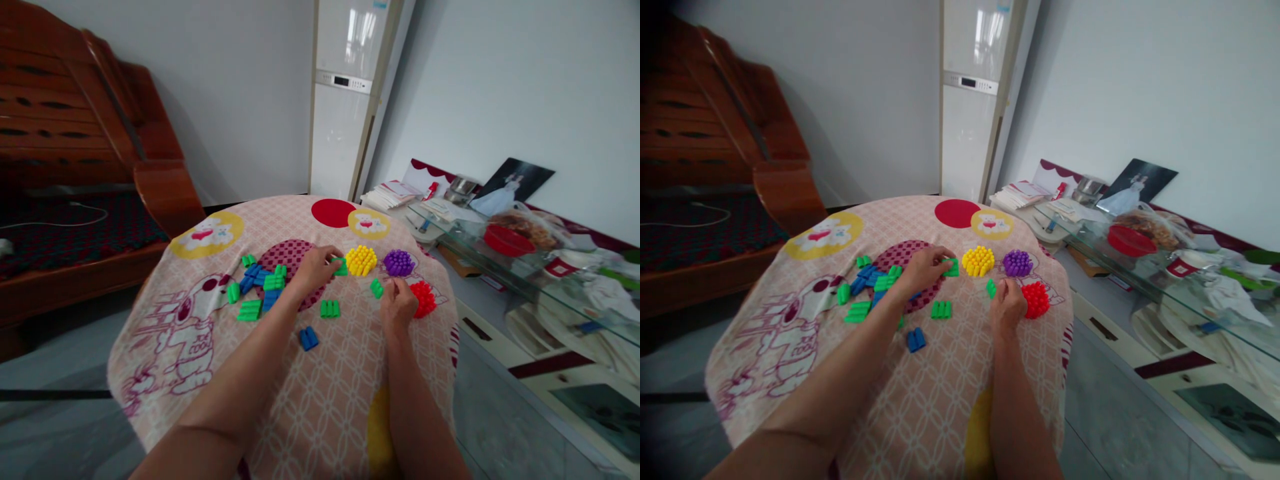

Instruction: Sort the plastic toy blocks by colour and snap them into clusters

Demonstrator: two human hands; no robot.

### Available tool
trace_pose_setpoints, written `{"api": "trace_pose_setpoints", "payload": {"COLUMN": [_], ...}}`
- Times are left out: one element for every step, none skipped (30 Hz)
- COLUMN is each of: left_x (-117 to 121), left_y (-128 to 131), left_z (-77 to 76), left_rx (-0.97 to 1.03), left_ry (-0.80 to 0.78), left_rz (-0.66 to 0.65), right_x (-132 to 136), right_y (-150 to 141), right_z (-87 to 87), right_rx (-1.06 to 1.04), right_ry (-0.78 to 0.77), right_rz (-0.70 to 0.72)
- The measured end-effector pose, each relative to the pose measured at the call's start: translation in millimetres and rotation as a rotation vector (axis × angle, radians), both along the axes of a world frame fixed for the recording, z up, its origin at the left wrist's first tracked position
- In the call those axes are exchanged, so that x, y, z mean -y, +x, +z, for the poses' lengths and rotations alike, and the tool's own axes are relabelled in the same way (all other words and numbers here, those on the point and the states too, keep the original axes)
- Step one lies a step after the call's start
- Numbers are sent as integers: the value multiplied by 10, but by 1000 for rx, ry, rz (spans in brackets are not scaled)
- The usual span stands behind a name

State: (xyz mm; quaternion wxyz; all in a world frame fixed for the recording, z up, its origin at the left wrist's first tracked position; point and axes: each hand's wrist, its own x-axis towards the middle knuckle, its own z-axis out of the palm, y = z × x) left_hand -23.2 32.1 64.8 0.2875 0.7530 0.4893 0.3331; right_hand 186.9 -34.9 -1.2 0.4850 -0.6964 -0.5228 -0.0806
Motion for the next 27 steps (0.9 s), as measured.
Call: {"api": "trace_pose_setpoints", "payload": {"left_x": [48,91,126,154,174,189,198,205,210,214,219,224,228,232,236,239,241,242,241,240,238,237,237,238,241,245,249], "left_y": [140,267,377,470,543,597,636,660,673,678,677,674,669,663,659,656,654,653,653,653,655,658,663,670,679,688,699], "left_z": [-45,-100,-158,-217,-270,-314,-348,-370,-382,-386,-385,-382,-379,-376,-376,-377,-378,-381,-384,-388,-392,-399,-407,-417,-429,-441,-452], "left_rx": [-21,-53,-95,-137,-166,-182,-187,-182,-171,-160,-152,-147,-145,-144,-143,-141,-137,-132,-128,-124,-117,-106,-92,-77,-61,-50,-44], "left_ry": [-17,3,32,52,64,67,58,41,18,-6,-30,-50,-62,-70,-77,-81,-87,-94,-103,-112,-119,-127,-134,-140,-145,-148,-150], "left_rz": [-14,-24,-33,-44,-43,-38,-34,-31,-34,-44,-60,-78,-97,-114,-129,-143,-155,-165,-173,-179,-185,-189,-193,-199,-205,-210,-213], "right_x": [-1,-3,-4,-6,-9,-11,-15,-18,-23,-27,-33,-39,-45,-52,-58,-63,-67,-69,-69,-67,-63,-60,-56,-53,-52,-52,-54], "right_y": [2,3,3,3,2,3,4,7,10,14,18,22,25,28,29,30,29,28,25,22,19,16,13,10,8,7,7], "right_z": [-5,-9,-12,-15,-19,-22,-26,-29,-31,-32,-32,-31,-29,-27,-24,-21,-19,-17,-16,-15,-14,-14,-14,-15,-15,-15,-15], "right_rx": [12,24,35,43,50,57,63,70,74,76,73,66,53,38,21,6,-7,-18,-25,-30,-33,-34,-34,-33,-33,-33,-34], "right_ry": [-14,-28,-43,-58,-72,-88,-107,-128,-149,-169,-186,-202,-215,-226,-237,-248,-256,-261,-263,-261,-255,-249,-244,-244,-247,-252,-259], "right_rz": [-9,-16,-21,-24,-27,-29,-28,-25,-22,-20,-18,-14,-9,0,12,27,42,57,72,85,96,105,111,115,115,113,108]}}
